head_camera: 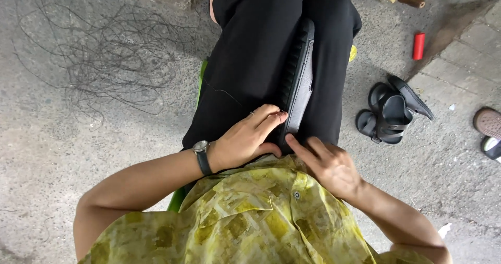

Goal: Hand-sewing the sole of a shoe using a needle and thread to repair it

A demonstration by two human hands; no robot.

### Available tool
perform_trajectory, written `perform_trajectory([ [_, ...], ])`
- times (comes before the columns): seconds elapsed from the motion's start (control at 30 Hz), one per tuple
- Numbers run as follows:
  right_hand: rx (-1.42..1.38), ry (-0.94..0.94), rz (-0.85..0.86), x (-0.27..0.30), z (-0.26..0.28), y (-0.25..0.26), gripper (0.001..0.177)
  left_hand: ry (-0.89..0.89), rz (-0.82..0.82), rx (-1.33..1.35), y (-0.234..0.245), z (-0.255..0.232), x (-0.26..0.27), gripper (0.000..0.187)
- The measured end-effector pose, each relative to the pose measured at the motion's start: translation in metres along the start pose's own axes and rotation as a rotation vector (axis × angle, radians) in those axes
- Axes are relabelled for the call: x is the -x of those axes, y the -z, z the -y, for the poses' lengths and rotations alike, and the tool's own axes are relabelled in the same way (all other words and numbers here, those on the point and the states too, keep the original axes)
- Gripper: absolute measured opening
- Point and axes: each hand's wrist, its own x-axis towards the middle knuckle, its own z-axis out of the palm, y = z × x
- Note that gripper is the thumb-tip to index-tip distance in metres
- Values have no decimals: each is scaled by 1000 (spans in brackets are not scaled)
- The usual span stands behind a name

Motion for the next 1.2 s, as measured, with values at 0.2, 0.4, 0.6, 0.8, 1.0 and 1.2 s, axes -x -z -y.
perform_trajectory([
  [0.2,-112,35,-206,2,-5,-33,31,-15,-4,-206,-5,-6,10,67],
  [0.4,-220,82,-314,-2,-2,-19,30,134,13,189,19,-25,20,35],
  [0.6,-132,27,-209,3,1,-2,35,174,24,173,12,-23,8,51],
  [0.8,-81,40,-137,11,-11,-6,33,71,49,-46,2,-9,8,60],
  [1.0,-22,216,-128,9,-27,-34,35,66,-37,52,-1,-3,9,59],
  [1.2,-9,34,-173,0,-8,-27,19,48,-44,-21,-1,-9,20,31],
])
